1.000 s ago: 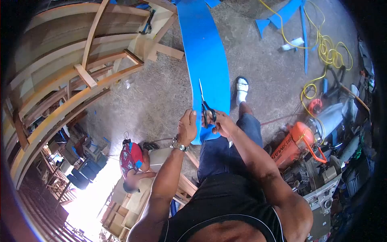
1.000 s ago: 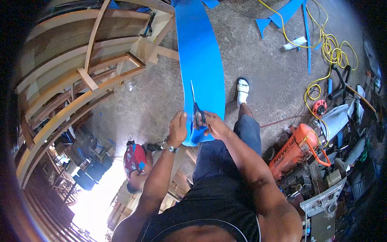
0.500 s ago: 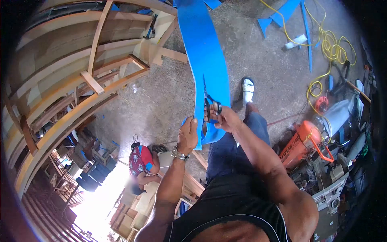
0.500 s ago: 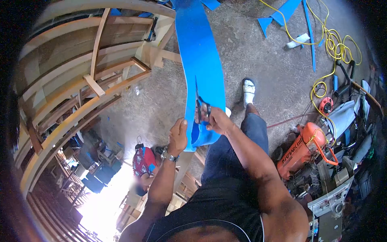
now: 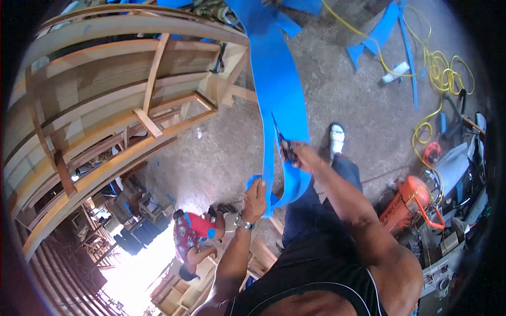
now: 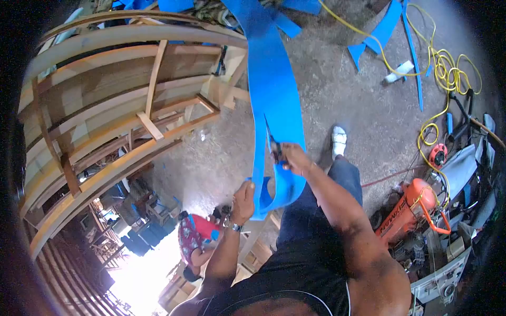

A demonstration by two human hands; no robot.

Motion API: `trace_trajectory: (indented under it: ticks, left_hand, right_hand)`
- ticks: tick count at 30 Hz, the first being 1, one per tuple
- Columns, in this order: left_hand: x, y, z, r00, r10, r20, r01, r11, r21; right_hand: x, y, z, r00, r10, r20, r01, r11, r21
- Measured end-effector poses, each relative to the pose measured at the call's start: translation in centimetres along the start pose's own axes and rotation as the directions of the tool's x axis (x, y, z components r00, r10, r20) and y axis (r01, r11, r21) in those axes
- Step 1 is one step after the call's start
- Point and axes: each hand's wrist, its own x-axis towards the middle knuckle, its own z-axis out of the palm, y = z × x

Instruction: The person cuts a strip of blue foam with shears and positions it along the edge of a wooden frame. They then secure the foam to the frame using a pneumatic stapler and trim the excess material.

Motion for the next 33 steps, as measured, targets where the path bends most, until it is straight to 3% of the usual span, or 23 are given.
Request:
trace_trajectory:
  ticks: [1, 4, 7, 8, 10, 12, 15, 17, 19, 20, 23, 25, 28, 31, 33]
  left_hand:
    - [-0.2, -0.5, 0.1, 0.999, 0.033, 0.006, -0.033, 0.999, 0.016]
    - [-1.9, -1.0, -0.7, 0.972, -0.099, 0.214, 0.084, 0.993, 0.081]
    - [1.0, -6.3, 0.4, 0.956, -0.004, 0.292, 0.044, 0.991, -0.129]
    - [3.1, -9.5, 1.7, 0.979, 0.125, 0.163, -0.113, 0.991, -0.078]
    - [10.2, -2.2, -0.4, 0.994, -0.032, 0.105, 0.049, 0.985, -0.165]
    - [17.3, 0.6, -0.4, 0.999, -0.039, -0.026, 0.035, 0.991, -0.128]
    - [23.1, 5.0, -1.2, 0.986, -0.004, -0.166, -0.015, 0.994, -0.111]
    - [23.9, 5.2, -0.7, 0.963, 0.017, -0.268, -0.037, 0.997, -0.071]
    - [24.7, 4.8, -0.3, 0.934, 0.068, -0.351, -0.071, 0.997, 0.005]
    - [24.9, 4.4, -0.6, 0.94, 0.091, -0.328, -0.102, 0.995, -0.019]
    - [25.0, 4.9, -1.1, 0.967, 0.137, -0.214, -0.154, 0.986, -0.068]
    - [24.5, 5.3, -1.9, 0.988, 0.094, -0.123, -0.102, 0.993, -0.057]
    - [25.2, 4.5, -2.2, 0.982, 0.122, -0.146, -0.128, 0.991, -0.032]
    - [24.6, 4.9, -2.6, 0.992, 0.105, -0.075, -0.109, 0.993, -0.046]
    - [23.6, 5.7, -2.5, 0.991, 0.115, -0.066, -0.119, 0.99, -0.07]
  right_hand:
    - [-1.3, -0.4, 0.5, 0.999, -0.039, -0.026, 0.036, 0.995, -0.097]
    - [-4.5, 0.2, 1.7, 0.984, -0.174, -0.034, 0.157, 0.944, -0.291]
    - [-4.6, 1.2, 2.2, 0.948, -0.317, -0.019, 0.296, 0.905, -0.304]
    - [-4.9, 1.5, 2.8, 0.941, -0.338, -0.025, 0.317, 0.903, -0.289]
    - [-5.0, 0.7, 3.9, 0.937, -0.347, -0.038, 0.317, 0.891, -0.324]
    - [-3.9, 0.3, 3.6, 0.933, -0.359, -0.019, 0.316, 0.844, -0.433]
    - [-3.3, -0.2, 3.6, 0.888, -0.458, -0.04, 0.293, 0.63, -0.72]
    - [-2.1, -0.2, 3.3, 0.886, -0.464, -0.029, 0.32, 0.654, -0.686]
    - [-2.5, -2.2, 5.0, 0.963, -0.253, -0.091, 0.158, 0.807, -0.57]
    - [-3.2, -4.2, 7.2, 0.983, -0.129, -0.131, 0.05, 0.874, -0.483]
    - [-2.5, -5.7, 7.8, 0.99, -0.092, -0.103, 0.057, 0.95, -0.306]
    - [-1.6, -5.2, 7.1, 0.991, -0.1, -0.088, 0.068, 0.948, -0.311]
    - [-1.4, -5.8, 7.3, 0.99, -0.134, -0.044, 0.117, 0.955, -0.273]
    - [-1.7, -7.4, 7.4, 1.0, 0.022, 0.007, -0.022, 0.999, 0.04]
    - [-0.8, -9.6, 7.1, 0.995, 0.1, -0.023, -0.097, 0.989, 0.112]
